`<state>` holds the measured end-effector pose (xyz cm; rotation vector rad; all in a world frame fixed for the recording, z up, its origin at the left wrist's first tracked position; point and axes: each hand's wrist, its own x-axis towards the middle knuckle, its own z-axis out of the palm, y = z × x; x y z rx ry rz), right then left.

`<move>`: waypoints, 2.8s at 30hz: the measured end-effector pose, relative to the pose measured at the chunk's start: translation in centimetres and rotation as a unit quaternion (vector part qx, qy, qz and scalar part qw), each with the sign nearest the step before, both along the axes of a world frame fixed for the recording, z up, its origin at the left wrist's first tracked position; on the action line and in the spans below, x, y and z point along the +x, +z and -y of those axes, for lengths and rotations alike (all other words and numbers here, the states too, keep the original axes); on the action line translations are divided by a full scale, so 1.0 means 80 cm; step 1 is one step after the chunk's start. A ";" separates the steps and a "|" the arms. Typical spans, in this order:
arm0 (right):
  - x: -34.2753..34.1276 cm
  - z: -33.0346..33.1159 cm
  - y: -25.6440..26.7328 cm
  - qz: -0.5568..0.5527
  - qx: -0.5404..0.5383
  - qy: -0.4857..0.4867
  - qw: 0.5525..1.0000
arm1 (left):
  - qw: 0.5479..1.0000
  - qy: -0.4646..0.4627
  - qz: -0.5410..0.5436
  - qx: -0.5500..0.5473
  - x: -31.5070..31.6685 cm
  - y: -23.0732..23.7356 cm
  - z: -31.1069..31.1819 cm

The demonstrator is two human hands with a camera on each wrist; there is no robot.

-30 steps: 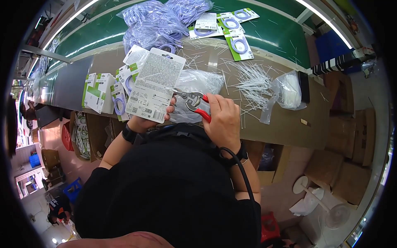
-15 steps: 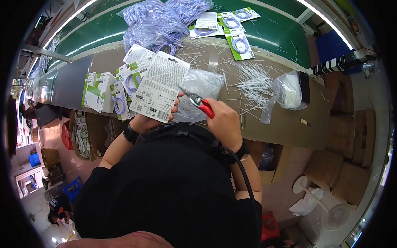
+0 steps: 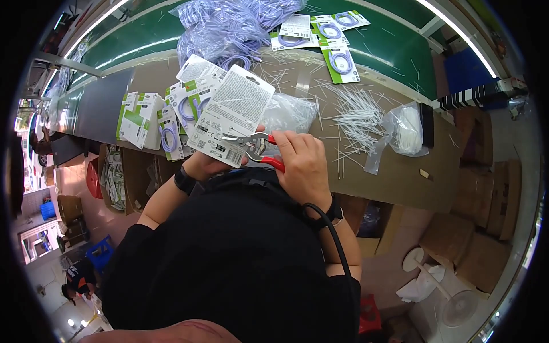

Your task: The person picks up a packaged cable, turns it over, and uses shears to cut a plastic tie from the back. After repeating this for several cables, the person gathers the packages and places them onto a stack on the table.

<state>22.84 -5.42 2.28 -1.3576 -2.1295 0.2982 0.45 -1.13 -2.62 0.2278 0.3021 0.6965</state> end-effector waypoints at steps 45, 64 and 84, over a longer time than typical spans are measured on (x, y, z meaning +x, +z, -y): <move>0.031 -0.001 0.003 -0.202 -0.200 -0.042 0.958 | 0.941 0.131 -0.297 0.093 -0.014 0.034 -0.012; 0.013 0.002 0.039 0.147 -0.065 -0.027 0.987 | 0.666 0.137 -0.558 0.475 -0.011 0.054 0.009; -0.036 -0.026 -0.002 -0.166 -0.047 -0.017 0.985 | 0.888 0.216 -0.321 0.248 0.019 0.031 -0.002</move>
